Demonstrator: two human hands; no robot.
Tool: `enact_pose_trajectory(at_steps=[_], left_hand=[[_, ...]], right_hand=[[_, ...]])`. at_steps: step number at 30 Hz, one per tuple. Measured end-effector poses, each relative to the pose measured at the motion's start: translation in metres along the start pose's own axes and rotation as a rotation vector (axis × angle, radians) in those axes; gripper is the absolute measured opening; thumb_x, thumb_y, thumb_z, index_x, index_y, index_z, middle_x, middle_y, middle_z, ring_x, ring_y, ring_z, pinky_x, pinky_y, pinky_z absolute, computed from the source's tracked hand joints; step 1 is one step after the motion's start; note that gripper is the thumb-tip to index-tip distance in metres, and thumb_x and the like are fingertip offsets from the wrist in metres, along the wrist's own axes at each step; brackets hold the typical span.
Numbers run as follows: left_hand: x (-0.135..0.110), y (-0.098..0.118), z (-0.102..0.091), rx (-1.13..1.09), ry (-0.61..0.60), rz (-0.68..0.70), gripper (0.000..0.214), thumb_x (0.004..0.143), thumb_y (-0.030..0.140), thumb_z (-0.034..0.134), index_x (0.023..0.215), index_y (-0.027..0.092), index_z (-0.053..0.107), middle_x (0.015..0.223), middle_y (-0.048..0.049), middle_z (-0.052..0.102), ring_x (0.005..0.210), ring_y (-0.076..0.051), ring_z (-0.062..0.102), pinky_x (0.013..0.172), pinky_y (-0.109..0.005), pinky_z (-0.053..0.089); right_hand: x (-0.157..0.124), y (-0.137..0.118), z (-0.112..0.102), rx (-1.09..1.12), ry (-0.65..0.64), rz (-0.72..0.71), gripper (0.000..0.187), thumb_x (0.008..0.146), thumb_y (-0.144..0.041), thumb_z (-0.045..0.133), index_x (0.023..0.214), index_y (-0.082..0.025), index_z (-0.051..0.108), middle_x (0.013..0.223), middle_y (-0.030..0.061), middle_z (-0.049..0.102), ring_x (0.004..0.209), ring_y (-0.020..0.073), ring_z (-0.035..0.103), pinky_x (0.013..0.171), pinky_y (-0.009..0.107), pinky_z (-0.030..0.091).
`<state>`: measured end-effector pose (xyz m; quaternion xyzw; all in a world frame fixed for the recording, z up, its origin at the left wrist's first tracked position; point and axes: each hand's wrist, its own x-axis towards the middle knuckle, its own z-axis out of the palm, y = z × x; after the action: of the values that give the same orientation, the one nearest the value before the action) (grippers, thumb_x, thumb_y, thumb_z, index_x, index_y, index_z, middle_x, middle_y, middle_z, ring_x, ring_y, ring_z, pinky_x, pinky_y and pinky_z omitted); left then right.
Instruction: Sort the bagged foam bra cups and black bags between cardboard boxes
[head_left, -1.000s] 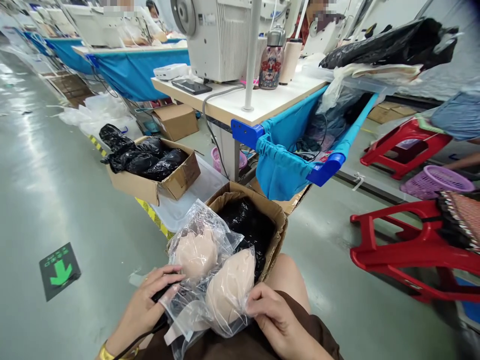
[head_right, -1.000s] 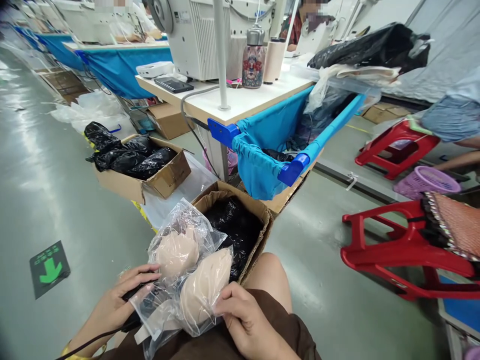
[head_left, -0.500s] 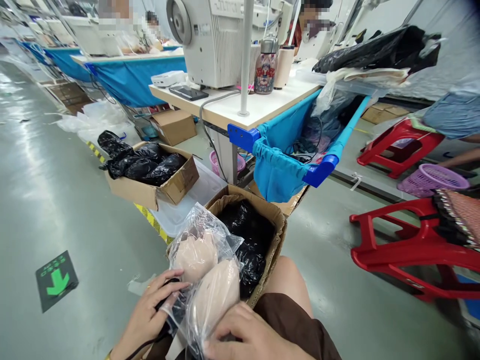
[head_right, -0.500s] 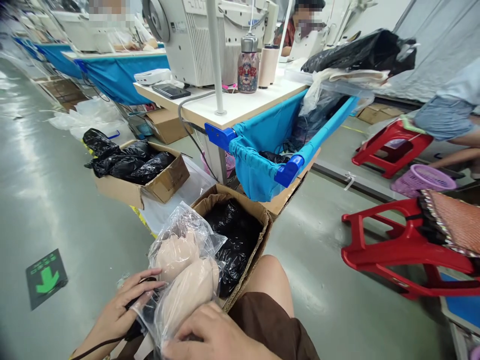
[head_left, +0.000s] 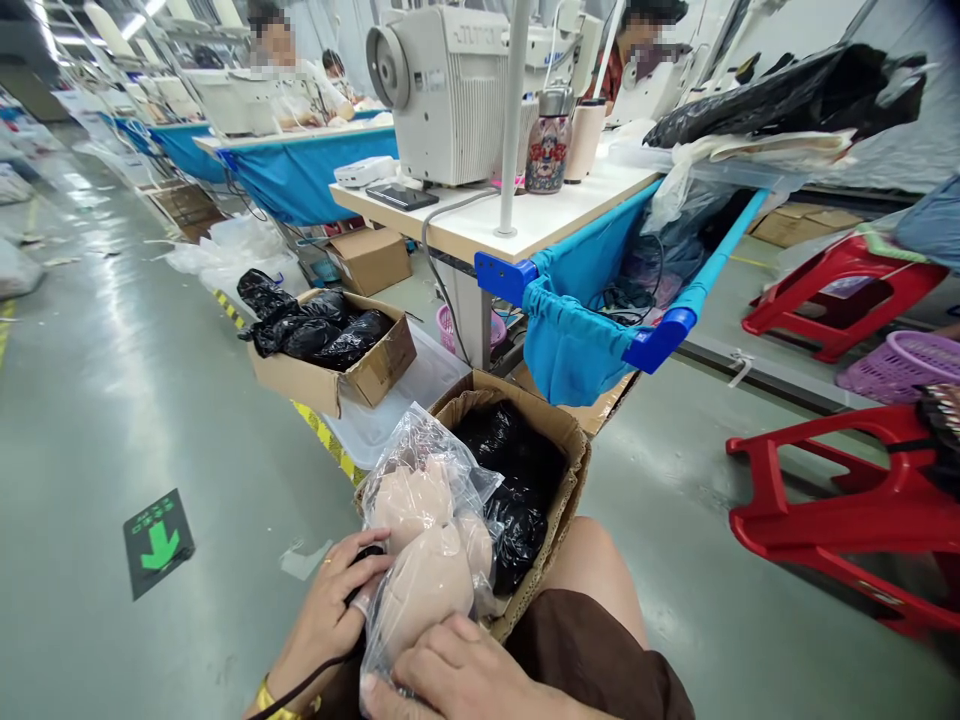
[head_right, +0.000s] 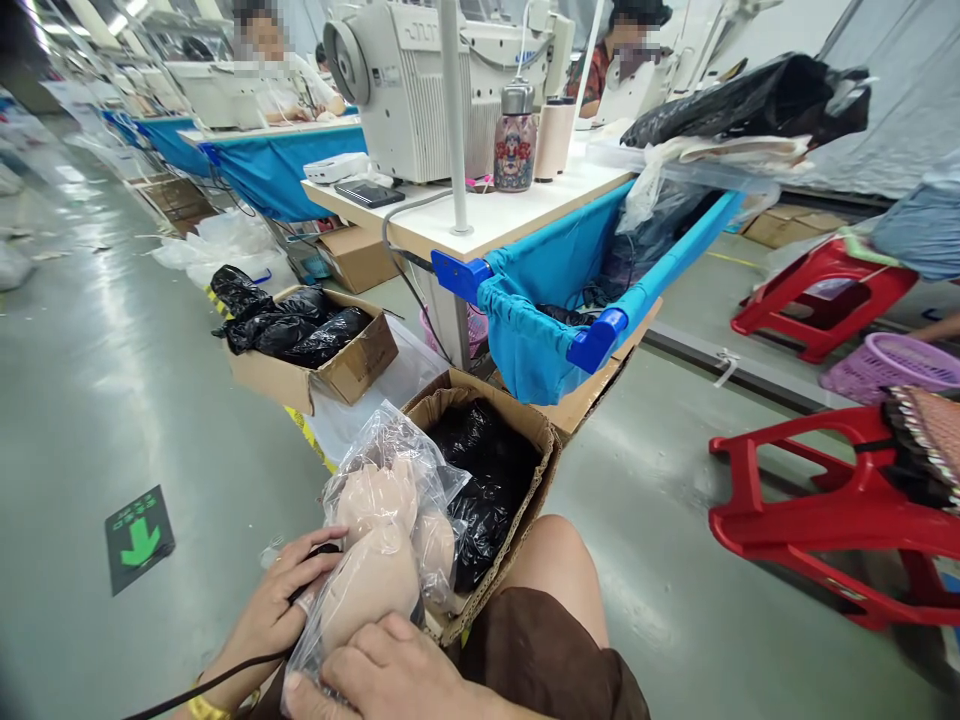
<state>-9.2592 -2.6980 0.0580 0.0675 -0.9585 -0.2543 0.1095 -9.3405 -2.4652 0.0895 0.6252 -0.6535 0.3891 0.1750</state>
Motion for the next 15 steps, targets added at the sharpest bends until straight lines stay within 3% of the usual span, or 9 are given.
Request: enact_pose_trajectory(at_steps=[4,7,10,12,15], left_hand=[[0.001,0.006,-0.006,-0.009,-0.001,-0.018,0.036,0.099,0.033,0.046,0.108,0.032,0.080,0.132,-0.0084,0.074,0.122,-0.029,0.069,0.103,-0.048,0.054],[0.001,0.015,-0.016,-0.046,0.075,-0.033,0.031,0.100,0.038,0.051,0.110,0.034,0.080,0.130,-0.0064,0.075,0.117,-0.025,0.071,0.100,-0.040,0.056],[-0.001,0.026,-0.026,-0.088,0.161,-0.056,0.026,0.100,0.038,0.056,0.112,0.037,0.079,0.134,-0.0030,0.073,0.120,-0.023,0.070,0.103,-0.035,0.054],[-0.001,0.033,-0.029,-0.132,0.136,-0.039,0.024,0.100,0.037,0.059,0.115,0.038,0.077,0.132,-0.0006,0.073,0.119,-0.021,0.070,0.104,-0.033,0.052],[0.005,0.046,-0.031,-0.240,0.006,-0.042,0.025,0.101,0.036,0.057,0.118,0.038,0.076,0.125,0.0003,0.076,0.116,-0.019,0.071,0.104,-0.030,0.052]], right_hand=[[0.000,0.019,-0.023,0.155,-0.056,0.082,0.037,0.106,-0.028,0.045,0.142,-0.020,0.049,0.097,0.0051,0.072,0.084,0.0199,0.062,0.074,0.032,0.047],[-0.016,0.051,-0.051,0.237,0.038,0.479,0.031,0.102,-0.021,0.043,0.131,-0.024,0.054,0.105,0.0077,0.069,0.093,0.0214,0.064,0.082,0.035,0.053],[-0.046,0.085,-0.073,0.079,0.074,0.914,0.027,0.100,-0.023,0.047,0.126,-0.024,0.055,0.112,0.0089,0.067,0.101,0.0246,0.066,0.088,0.040,0.057],[-0.065,0.100,-0.084,-0.047,0.008,0.992,0.038,0.100,-0.028,0.050,0.138,-0.025,0.051,0.126,0.0115,0.064,0.115,0.0288,0.064,0.097,0.048,0.057],[-0.077,0.097,-0.095,-0.115,-0.021,0.903,0.046,0.104,-0.035,0.052,0.148,-0.029,0.044,0.138,0.0125,0.058,0.125,0.0309,0.059,0.103,0.053,0.055]])
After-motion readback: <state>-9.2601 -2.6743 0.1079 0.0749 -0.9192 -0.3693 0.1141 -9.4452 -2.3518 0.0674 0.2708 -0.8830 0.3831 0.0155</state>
